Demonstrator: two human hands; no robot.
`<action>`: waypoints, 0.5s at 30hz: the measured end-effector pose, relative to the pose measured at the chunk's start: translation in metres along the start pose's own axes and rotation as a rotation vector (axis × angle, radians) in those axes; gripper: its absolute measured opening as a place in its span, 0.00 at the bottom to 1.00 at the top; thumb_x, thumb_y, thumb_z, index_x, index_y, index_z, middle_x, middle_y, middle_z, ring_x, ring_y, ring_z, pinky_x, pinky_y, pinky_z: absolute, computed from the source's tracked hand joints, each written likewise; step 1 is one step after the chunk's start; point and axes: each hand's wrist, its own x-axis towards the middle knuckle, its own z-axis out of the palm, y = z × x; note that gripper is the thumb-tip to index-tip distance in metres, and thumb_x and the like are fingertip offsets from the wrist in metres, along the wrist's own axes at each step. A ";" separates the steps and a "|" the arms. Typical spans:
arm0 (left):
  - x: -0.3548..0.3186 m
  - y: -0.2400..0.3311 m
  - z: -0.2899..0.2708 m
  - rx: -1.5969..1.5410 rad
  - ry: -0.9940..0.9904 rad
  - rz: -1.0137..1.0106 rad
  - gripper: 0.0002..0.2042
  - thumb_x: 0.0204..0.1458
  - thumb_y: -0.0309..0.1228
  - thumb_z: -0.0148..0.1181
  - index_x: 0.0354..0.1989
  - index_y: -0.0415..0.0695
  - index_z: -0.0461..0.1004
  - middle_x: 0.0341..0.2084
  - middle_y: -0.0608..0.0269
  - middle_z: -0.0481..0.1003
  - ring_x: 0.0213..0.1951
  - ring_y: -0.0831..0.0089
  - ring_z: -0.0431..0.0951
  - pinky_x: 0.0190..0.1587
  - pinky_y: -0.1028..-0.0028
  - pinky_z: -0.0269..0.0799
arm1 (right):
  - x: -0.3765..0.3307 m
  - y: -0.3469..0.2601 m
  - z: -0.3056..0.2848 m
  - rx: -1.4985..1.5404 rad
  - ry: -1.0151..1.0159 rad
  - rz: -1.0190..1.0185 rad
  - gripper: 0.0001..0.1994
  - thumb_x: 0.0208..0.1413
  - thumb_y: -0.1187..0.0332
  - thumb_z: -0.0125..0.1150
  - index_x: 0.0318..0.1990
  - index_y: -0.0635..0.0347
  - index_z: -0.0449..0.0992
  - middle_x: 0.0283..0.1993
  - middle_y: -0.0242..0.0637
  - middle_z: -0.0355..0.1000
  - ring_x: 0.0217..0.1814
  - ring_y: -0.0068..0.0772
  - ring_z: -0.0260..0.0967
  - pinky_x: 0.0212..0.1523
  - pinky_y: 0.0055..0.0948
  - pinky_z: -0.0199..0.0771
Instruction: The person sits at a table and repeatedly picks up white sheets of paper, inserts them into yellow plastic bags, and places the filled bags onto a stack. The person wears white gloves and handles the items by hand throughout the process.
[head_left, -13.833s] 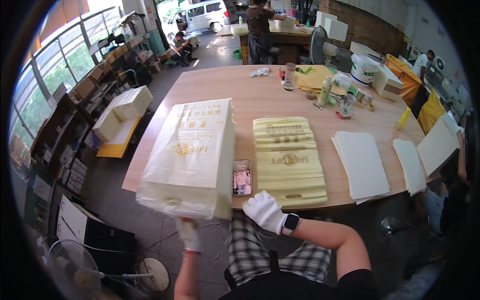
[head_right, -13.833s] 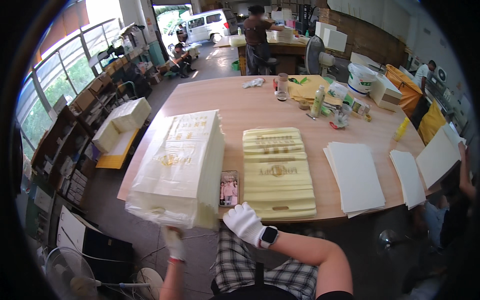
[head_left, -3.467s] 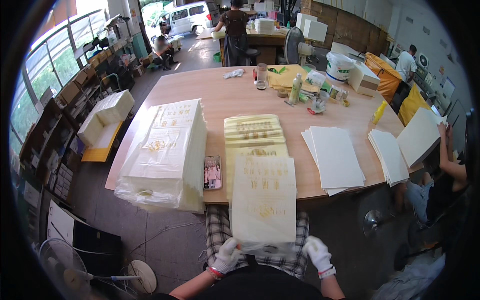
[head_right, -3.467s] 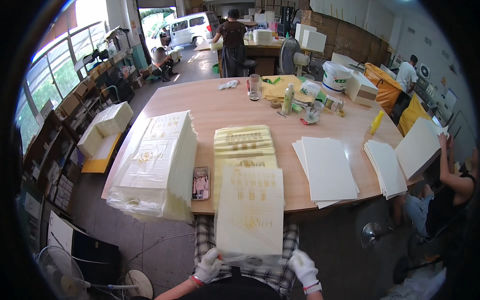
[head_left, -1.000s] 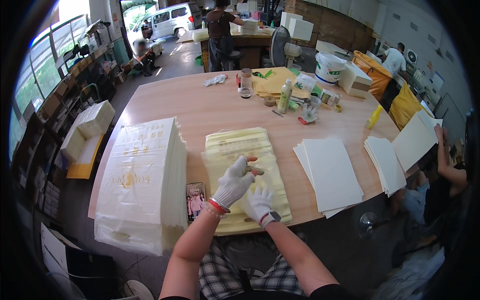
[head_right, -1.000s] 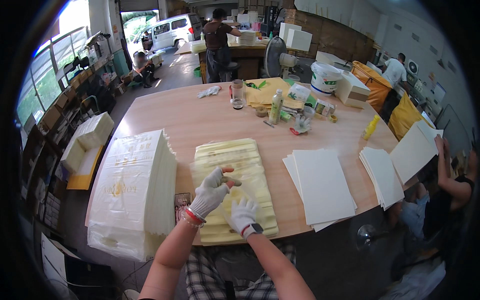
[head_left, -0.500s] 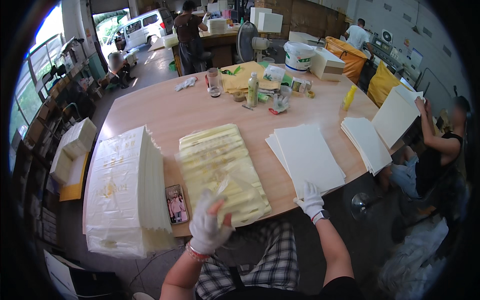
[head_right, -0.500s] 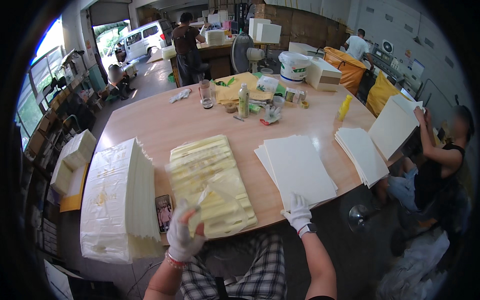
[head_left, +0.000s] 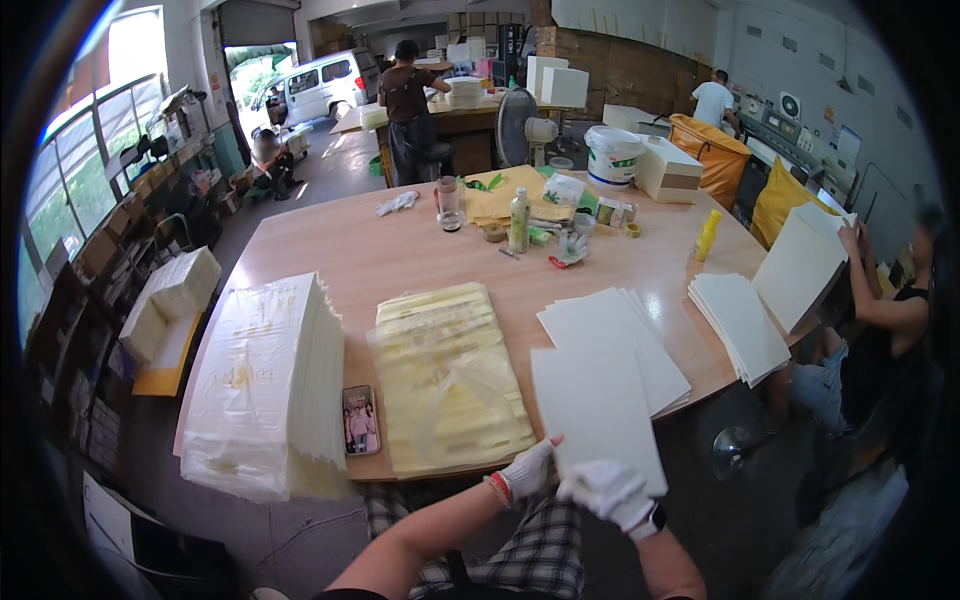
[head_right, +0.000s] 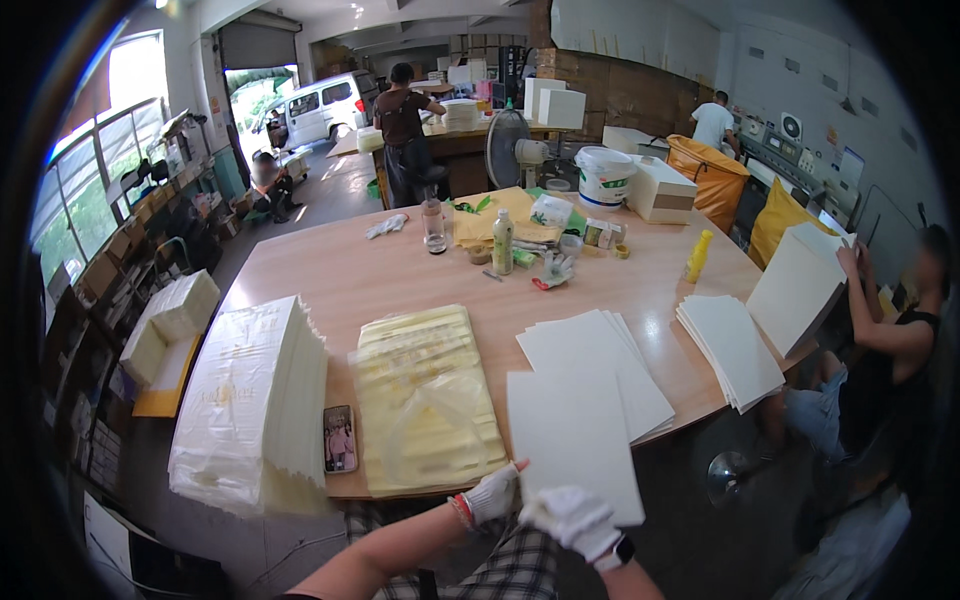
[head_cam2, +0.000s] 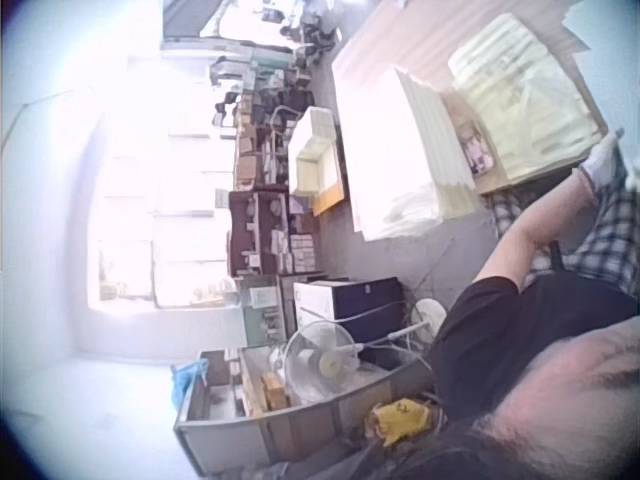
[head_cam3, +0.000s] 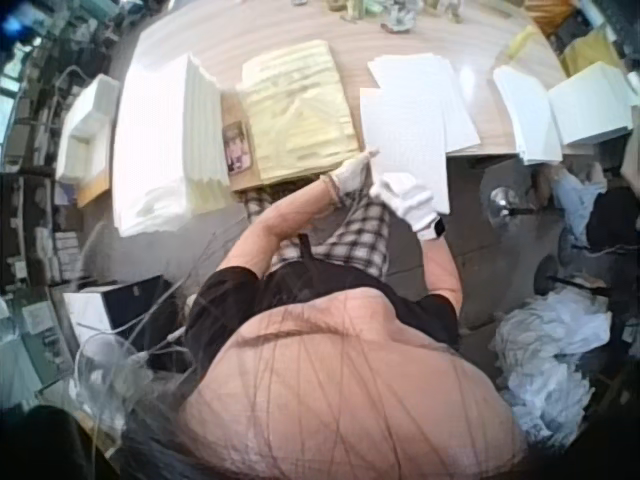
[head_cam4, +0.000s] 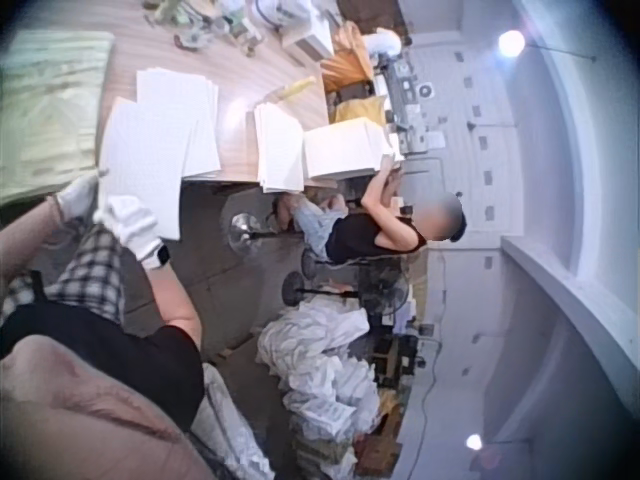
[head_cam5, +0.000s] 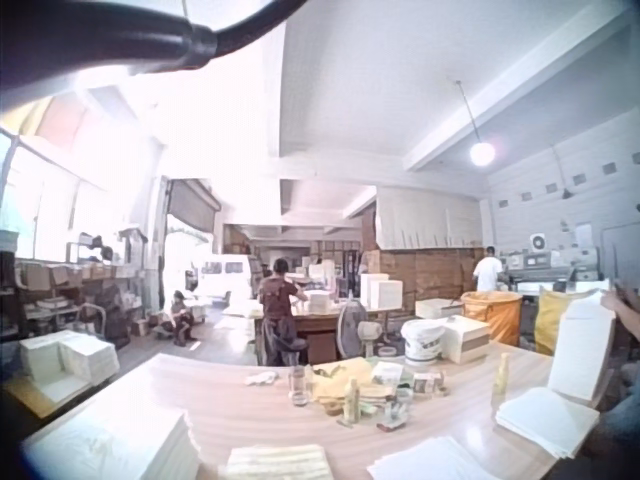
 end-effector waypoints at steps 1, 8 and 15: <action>-0.006 0.000 -0.007 0.499 0.115 0.087 0.19 0.51 0.32 0.52 0.52 0.43 0.64 0.48 0.59 0.68 0.47 0.68 0.67 0.50 0.69 0.64 | -0.005 -0.008 -0.007 0.199 0.049 -0.117 0.09 0.51 0.61 0.58 0.34 0.55 0.75 0.31 0.40 0.73 0.30 0.41 0.70 0.30 0.35 0.71; -0.105 0.020 0.040 1.562 0.357 0.143 0.30 0.46 0.39 0.51 0.60 0.47 0.56 0.42 0.53 0.72 0.40 0.61 0.75 0.43 0.61 0.69 | -0.092 0.059 0.081 1.345 0.322 0.973 0.29 0.61 0.44 0.33 0.45 0.63 0.71 0.44 0.40 0.71 0.41 0.31 0.70 0.47 0.33 0.71; -0.110 -0.062 0.030 2.247 0.329 0.916 0.35 0.37 0.36 0.58 0.55 0.29 0.57 0.55 0.30 0.54 0.55 0.35 0.55 0.58 0.42 0.44 | -0.039 -0.016 0.119 1.138 0.517 0.661 0.22 0.56 0.63 0.52 0.53 0.69 0.62 0.47 0.41 0.69 0.45 0.30 0.67 0.47 0.30 0.68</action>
